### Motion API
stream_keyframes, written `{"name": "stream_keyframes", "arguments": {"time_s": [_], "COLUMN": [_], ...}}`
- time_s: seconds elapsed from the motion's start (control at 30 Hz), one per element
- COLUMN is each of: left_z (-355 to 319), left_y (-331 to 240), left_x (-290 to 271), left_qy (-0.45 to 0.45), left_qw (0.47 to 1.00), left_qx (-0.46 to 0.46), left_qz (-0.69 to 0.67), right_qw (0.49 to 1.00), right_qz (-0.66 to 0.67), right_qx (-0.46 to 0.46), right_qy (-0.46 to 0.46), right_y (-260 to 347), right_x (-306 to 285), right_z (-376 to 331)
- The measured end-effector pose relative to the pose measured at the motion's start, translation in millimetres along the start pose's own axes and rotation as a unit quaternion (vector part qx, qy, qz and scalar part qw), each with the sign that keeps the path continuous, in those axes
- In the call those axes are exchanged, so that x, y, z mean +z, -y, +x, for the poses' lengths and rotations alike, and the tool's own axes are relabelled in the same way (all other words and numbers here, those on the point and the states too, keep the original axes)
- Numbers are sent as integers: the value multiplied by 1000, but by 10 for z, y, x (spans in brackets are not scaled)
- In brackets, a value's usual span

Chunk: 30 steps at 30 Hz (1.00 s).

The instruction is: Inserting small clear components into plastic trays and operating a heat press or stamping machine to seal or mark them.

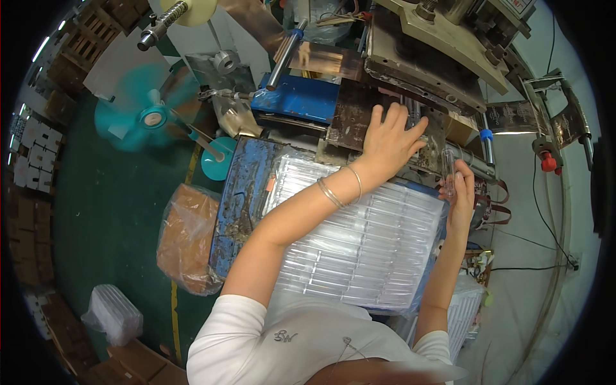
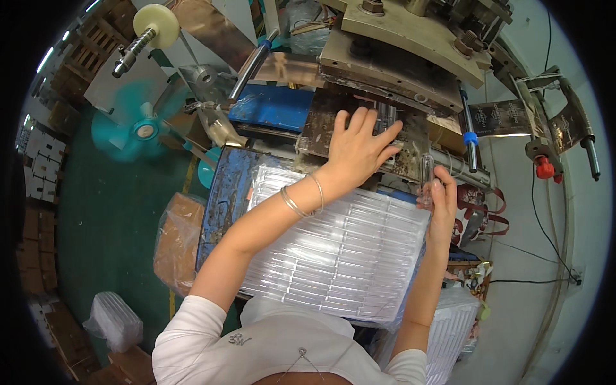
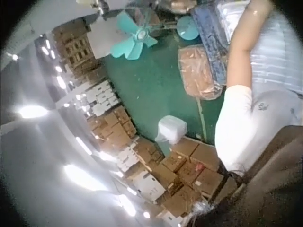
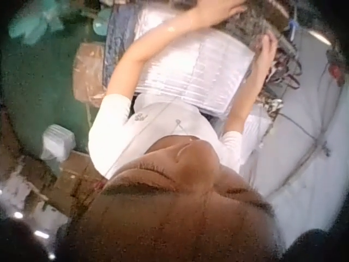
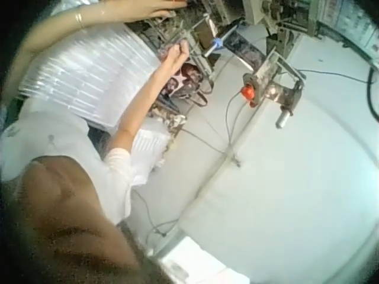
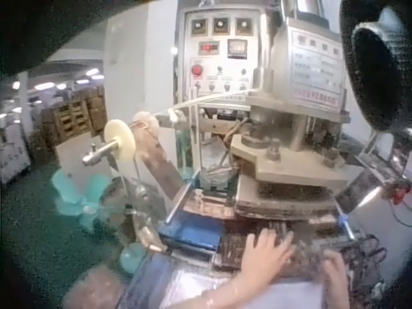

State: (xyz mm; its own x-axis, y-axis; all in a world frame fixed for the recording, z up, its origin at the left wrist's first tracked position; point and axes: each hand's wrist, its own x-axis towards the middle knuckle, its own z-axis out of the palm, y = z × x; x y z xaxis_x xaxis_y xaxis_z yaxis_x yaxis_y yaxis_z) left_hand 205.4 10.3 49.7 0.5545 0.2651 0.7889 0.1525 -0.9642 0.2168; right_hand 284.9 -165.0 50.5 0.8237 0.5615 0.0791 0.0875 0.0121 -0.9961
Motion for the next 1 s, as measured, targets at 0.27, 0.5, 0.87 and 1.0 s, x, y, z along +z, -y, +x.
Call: {"name": "stream_keyframes", "arguments": {"time_s": [0.27,0.5,0.87,1.0], "left_z": [7,-1292,-1945,-1883], "left_y": [-268,-545,-708,-682], "left_x": [-381,-1269,-1207,-1222], "left_qy": [-114,270,383,414], "left_qw": [989,644,279,176], "left_qx": [63,-406,-559,-532], "left_qz": [-63,-590,-681,-717], "right_qw": [993,934,967,991], "right_qz": [-46,-270,-168,-13], "right_qx": [-90,-235,-189,-134], "right_qy": [-53,-26,-40,-17], "right_y": [-51,20,-97,-37], "right_x": [261,736,890,940], "right_z": [396,795,972,940]}}
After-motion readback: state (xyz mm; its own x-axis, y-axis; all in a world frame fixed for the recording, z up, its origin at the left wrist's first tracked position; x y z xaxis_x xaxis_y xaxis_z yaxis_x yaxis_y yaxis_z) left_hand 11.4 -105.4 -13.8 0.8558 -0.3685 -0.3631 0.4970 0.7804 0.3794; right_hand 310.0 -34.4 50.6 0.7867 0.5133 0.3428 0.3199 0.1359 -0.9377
